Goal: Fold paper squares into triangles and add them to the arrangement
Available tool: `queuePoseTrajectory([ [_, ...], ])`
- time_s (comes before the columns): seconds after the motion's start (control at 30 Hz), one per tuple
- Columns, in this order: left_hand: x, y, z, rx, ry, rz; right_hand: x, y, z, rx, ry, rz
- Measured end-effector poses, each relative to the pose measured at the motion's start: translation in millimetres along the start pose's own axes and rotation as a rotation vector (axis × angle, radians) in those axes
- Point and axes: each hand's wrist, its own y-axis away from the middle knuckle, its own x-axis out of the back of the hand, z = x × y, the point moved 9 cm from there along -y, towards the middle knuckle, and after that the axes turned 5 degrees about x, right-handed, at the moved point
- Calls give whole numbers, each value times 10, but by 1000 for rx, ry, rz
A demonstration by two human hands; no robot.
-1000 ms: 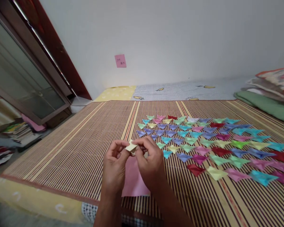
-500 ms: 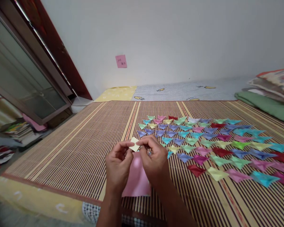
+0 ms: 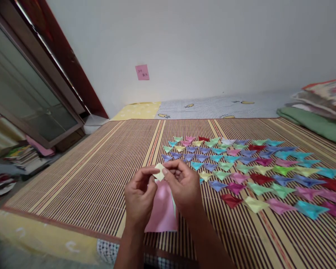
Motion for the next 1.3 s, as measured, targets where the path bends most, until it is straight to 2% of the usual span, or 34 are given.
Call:
queuePoseTrajectory([
  [0.07, -14, 2, -29, 58, 42, 4, 20, 5, -32, 37, 43, 21],
  [0.2, 31, 13, -126, 178, 206, 104, -31, 30, -112, 93, 116, -9],
  [0.4, 37, 12, -109, 120, 85, 87, -98, 51, -313, 269, 285, -37],
  [0.63, 36, -42, -46, 96, 86, -99, -3, -25, -75, 3, -53, -5],
  [0.7, 43, -53, -21, 94, 93, -155, -1, -27, -44, -49, -69, -28],
  [0.8, 93, -72, -8, 98, 125, -160, -35, -23, -40, -75, -98, -112],
  [0.97, 181, -102, -13, 83, 185, -100, -107, -22, -118, 15, -141, -236],
  [1.3, 230, -92, 18, 30, 191, -83, -118, -8, -334, 250, 75, -219],
])
